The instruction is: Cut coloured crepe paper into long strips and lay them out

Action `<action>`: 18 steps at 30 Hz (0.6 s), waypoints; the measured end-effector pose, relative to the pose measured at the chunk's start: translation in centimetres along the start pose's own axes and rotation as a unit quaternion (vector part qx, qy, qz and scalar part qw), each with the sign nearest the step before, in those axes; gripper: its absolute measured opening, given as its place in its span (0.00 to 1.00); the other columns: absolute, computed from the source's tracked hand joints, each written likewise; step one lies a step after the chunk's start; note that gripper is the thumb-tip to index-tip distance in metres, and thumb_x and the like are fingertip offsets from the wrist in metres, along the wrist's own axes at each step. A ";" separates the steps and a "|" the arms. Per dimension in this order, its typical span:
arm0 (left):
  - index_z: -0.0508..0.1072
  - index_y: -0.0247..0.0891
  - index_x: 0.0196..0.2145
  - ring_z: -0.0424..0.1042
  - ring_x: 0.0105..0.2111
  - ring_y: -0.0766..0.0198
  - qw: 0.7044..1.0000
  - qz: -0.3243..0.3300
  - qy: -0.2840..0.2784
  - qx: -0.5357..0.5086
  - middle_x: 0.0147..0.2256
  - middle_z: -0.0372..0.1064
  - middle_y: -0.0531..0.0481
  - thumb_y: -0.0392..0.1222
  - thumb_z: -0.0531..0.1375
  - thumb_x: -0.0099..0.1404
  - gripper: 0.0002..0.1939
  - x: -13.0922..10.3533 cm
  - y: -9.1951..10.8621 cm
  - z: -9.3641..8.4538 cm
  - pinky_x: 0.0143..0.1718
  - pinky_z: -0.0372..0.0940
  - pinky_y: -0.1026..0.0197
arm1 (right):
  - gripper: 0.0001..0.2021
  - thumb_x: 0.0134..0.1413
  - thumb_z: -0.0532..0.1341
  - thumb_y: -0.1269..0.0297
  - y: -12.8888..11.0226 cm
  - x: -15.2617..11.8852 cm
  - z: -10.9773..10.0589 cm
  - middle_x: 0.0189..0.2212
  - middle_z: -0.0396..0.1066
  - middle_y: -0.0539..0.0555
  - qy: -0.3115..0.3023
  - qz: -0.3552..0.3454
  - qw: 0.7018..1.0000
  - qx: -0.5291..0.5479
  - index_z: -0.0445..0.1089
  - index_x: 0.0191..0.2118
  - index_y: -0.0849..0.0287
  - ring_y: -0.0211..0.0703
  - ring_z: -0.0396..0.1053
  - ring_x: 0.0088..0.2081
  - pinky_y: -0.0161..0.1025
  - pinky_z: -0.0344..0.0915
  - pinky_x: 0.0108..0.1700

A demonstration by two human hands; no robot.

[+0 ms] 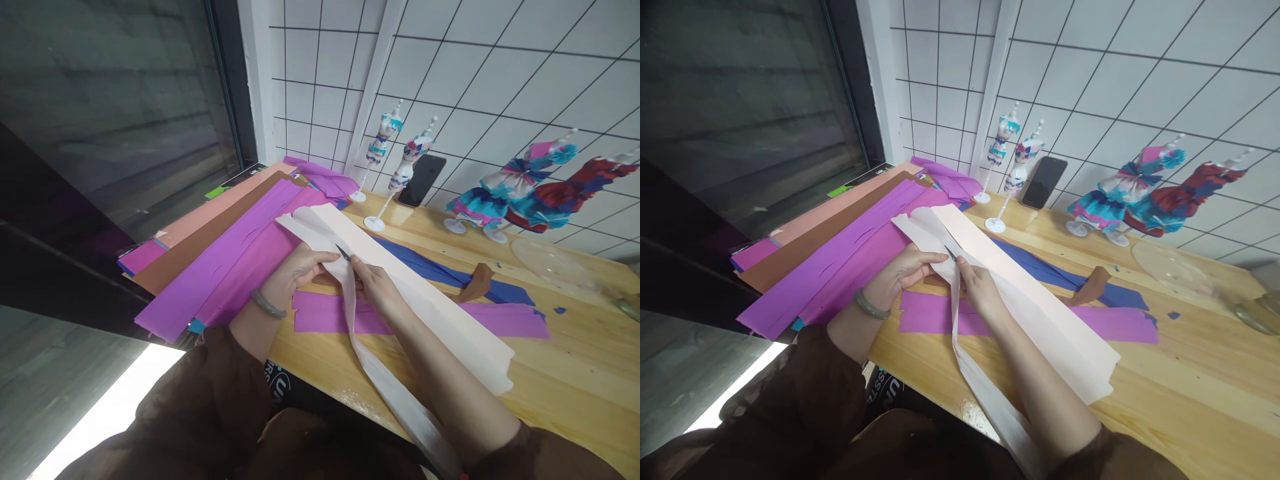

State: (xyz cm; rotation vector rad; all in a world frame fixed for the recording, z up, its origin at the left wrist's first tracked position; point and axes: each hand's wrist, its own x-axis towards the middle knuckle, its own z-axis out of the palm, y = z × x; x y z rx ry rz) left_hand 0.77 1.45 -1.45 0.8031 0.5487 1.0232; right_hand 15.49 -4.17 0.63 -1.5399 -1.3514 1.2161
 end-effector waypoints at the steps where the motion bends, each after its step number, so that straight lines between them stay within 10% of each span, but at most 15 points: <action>1: 0.72 0.33 0.41 0.71 0.43 0.53 1.000 0.001 -0.002 0.001 0.41 0.73 0.41 0.27 0.66 0.46 0.22 0.0 0.0 0.0 0.48 0.63 0.48 | 0.25 0.48 0.52 0.40 0.0 0.1 0.0 0.15 0.54 0.48 -0.006 0.004 1.000 0.012 0.63 0.23 0.61 0.34 0.50 0.18 0.34 0.47 0.19; 18: 0.73 0.33 0.41 0.72 0.40 0.55 1.000 0.008 -0.005 0.026 0.36 0.73 0.44 0.30 0.67 0.45 0.22 0.2 -0.3 -0.3 0.45 0.64 0.51 | 0.24 0.48 0.52 0.40 1.4 1.0 -0.1 0.16 0.56 0.48 -0.007 -0.010 1.000 0.013 0.64 0.23 0.60 0.36 0.53 0.19 0.34 0.50 0.22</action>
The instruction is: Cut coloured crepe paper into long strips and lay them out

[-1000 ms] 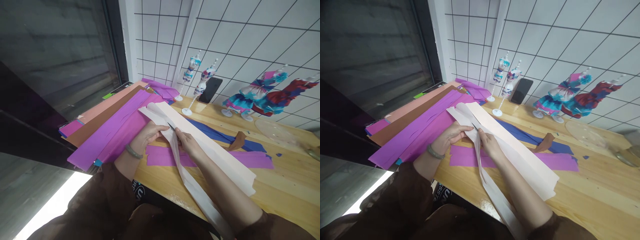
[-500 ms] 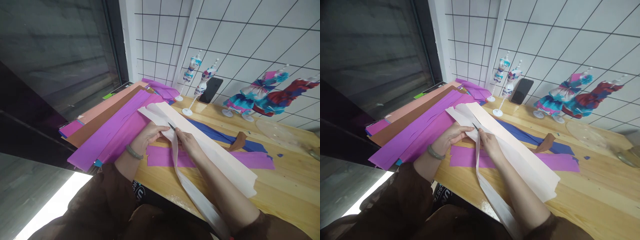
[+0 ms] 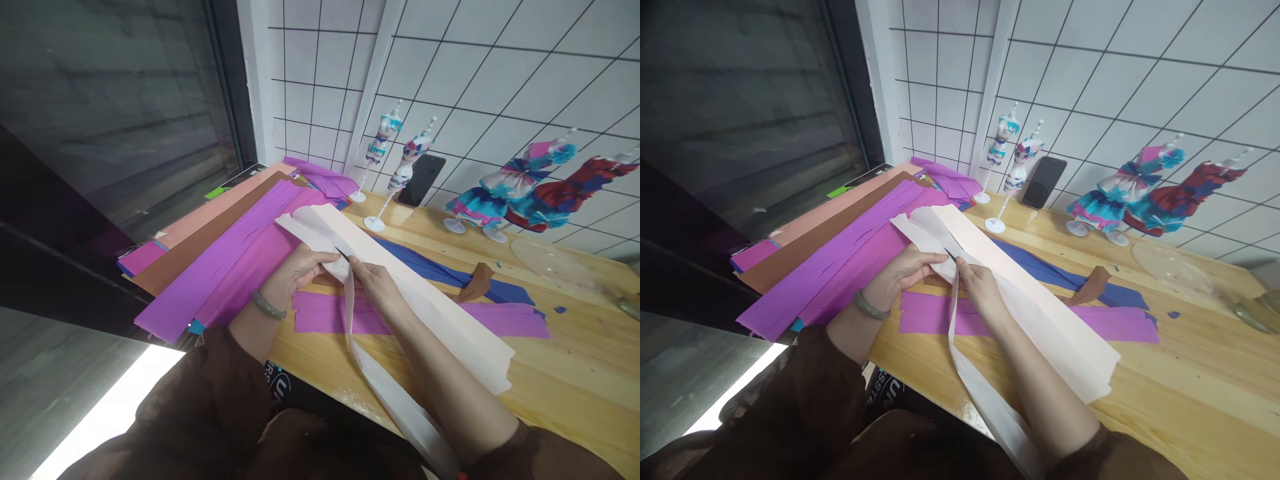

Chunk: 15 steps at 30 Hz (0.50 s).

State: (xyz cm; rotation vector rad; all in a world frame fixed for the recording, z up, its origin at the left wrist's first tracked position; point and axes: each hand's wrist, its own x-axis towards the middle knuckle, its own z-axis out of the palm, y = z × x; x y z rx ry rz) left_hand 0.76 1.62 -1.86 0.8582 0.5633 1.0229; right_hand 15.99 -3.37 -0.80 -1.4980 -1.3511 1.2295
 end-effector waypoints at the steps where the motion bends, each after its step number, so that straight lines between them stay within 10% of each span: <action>1: 0.73 0.33 0.41 0.72 0.40 0.55 1.000 -0.001 -0.001 0.000 0.36 0.74 0.43 0.30 0.67 0.45 0.22 0.0 0.0 0.0 0.45 0.64 0.50 | 0.24 0.48 0.52 0.40 0.0 0.0 0.0 0.15 0.54 0.47 0.004 -0.001 1.000 -0.004 0.63 0.22 0.59 0.35 0.51 0.19 0.34 0.49 0.22; 15: 0.72 0.32 0.42 0.71 0.43 0.53 1.000 -0.014 -0.004 -0.011 0.42 0.72 0.40 0.29 0.66 0.46 0.23 -0.1 0.2 -0.1 0.46 0.64 0.50 | 0.16 0.40 0.63 0.51 -1.2 -2.7 -0.5 0.15 0.55 0.45 -0.018 0.057 0.997 -0.050 0.62 0.21 0.60 0.32 0.51 0.18 0.33 0.47 0.22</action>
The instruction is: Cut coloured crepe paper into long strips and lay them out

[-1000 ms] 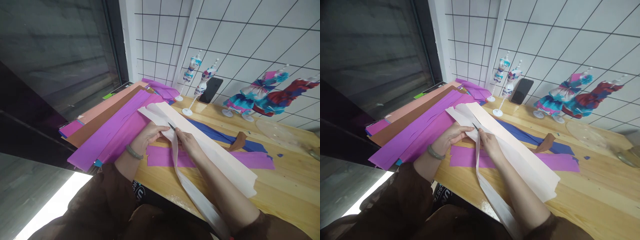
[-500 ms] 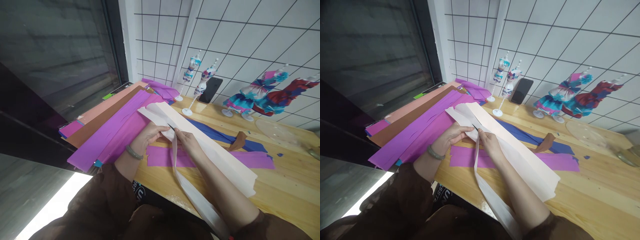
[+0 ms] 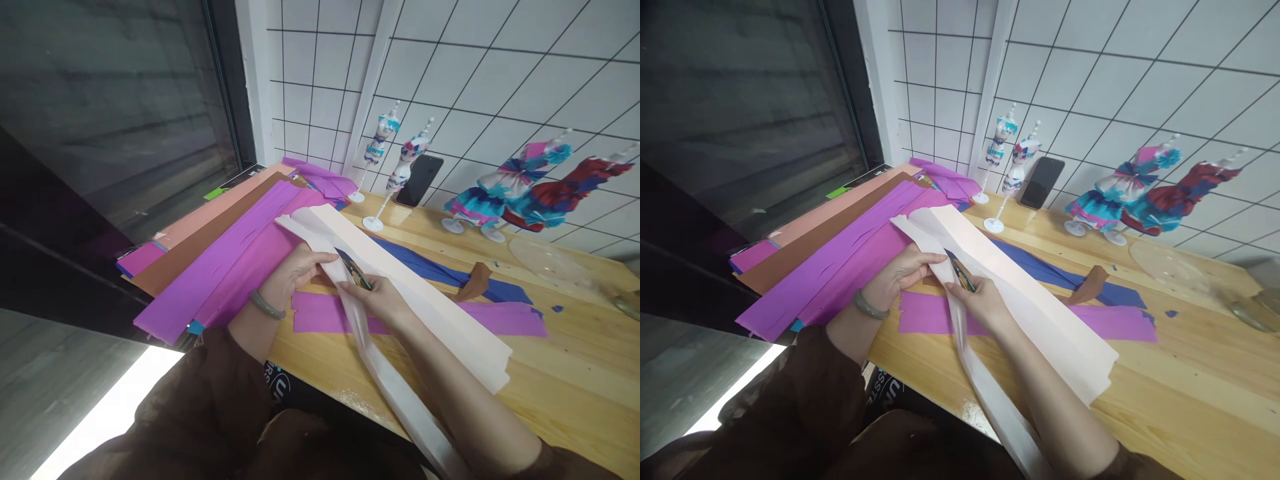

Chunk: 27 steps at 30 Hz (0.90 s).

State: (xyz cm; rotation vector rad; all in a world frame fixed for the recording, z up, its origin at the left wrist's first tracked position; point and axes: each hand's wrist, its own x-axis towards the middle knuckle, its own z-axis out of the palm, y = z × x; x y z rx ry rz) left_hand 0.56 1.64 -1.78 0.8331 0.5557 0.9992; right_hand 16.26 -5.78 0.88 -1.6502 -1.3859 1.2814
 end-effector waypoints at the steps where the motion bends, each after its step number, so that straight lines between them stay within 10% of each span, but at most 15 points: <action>1: 0.72 0.32 0.42 0.71 0.42 0.53 1.000 -0.001 0.010 -0.003 0.42 0.72 0.40 0.29 0.66 0.47 0.22 0.0 0.0 0.0 0.45 0.65 0.50 | 0.14 0.40 0.63 0.54 0.1 0.0 0.0 0.15 0.57 0.45 0.002 0.006 1.000 -0.004 0.64 0.22 0.60 0.33 0.53 0.19 0.33 0.49 0.22; 8: 0.72 0.31 0.38 0.72 0.40 0.56 0.988 0.049 0.146 -0.029 0.38 0.73 0.41 0.30 0.63 0.51 0.15 -0.1 0.8 0.6 0.43 0.66 0.53 | 0.11 0.41 0.62 0.57 0.9 0.4 -0.8 0.15 0.58 0.45 0.002 0.008 0.999 -0.046 0.65 0.22 0.61 0.33 0.53 0.18 0.33 0.48 0.22; 27: 0.71 0.32 0.41 0.72 0.40 0.55 0.989 0.081 0.122 -0.009 0.42 0.71 0.39 0.32 0.65 0.49 0.19 0.1 0.5 0.0 0.41 0.66 0.52 | 0.25 0.50 0.50 0.41 0.3 2.3 -0.2 0.14 0.53 0.46 -0.002 -0.041 0.998 -0.036 0.62 0.22 0.60 0.34 0.50 0.18 0.35 0.47 0.20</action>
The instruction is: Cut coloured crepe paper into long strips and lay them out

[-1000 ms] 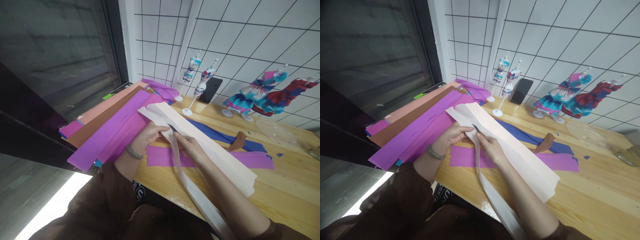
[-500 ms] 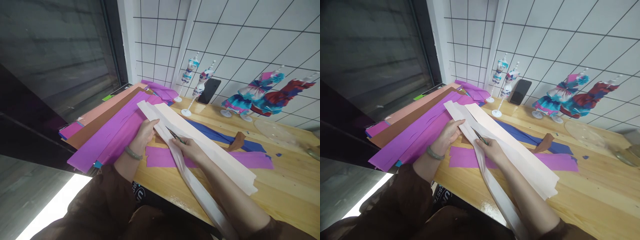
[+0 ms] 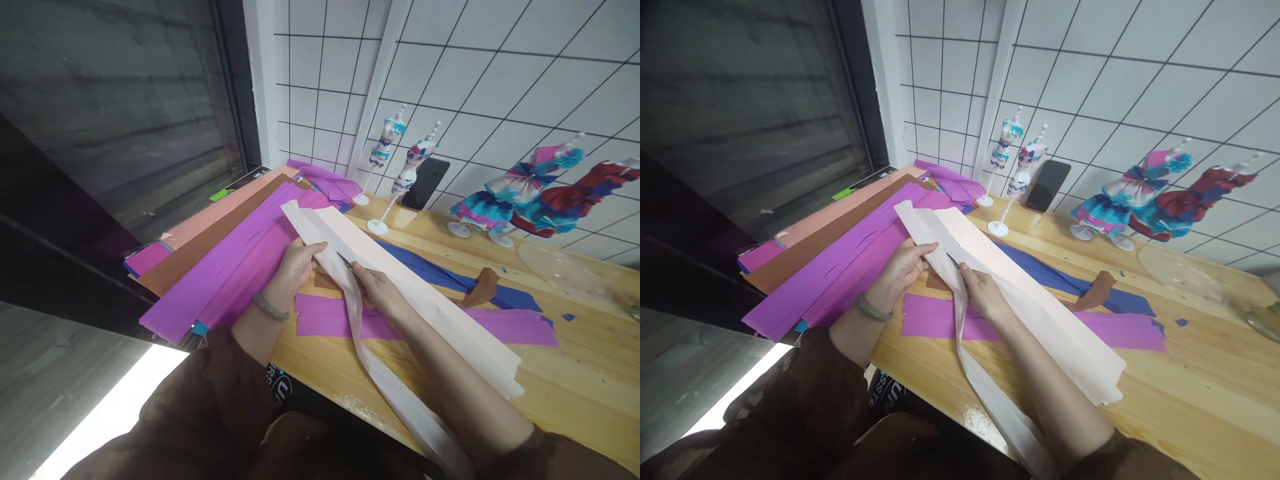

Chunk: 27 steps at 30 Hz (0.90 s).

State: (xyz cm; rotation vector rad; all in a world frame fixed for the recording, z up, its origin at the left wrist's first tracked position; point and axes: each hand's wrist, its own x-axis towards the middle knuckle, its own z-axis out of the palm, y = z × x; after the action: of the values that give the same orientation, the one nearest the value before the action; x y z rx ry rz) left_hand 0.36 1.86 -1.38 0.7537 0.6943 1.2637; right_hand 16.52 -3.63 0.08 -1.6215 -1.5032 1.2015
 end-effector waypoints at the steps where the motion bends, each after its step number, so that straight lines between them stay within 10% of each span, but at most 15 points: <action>1: 0.71 0.32 0.41 0.72 0.40 0.55 1.000 0.000 -0.002 0.000 0.42 0.71 0.39 0.32 0.65 0.49 0.19 0.0 0.0 0.0 0.41 0.66 0.52 | 0.25 0.50 0.49 0.41 -0.1 0.1 0.1 0.14 0.54 0.47 0.000 0.004 1.000 0.002 0.62 0.22 0.60 0.34 0.50 0.18 0.34 0.47 0.20; 27: 0.70 0.32 0.38 0.72 0.39 0.56 0.999 -0.020 0.034 -0.017 0.40 0.72 0.40 0.28 0.62 0.50 0.15 0.0 0.0 0.2 0.43 0.65 0.49 | 0.28 0.51 0.48 0.42 -2.2 1.4 1.4 0.18 0.64 0.55 0.049 0.021 0.996 -0.070 0.67 0.21 0.64 0.39 0.58 0.21 0.36 0.52 0.23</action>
State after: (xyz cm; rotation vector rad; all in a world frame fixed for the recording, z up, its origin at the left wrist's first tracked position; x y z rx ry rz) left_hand 0.55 1.80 -1.27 0.6684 0.7388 1.2658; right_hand 14.23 -2.05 1.23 -1.7853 -1.5268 1.0433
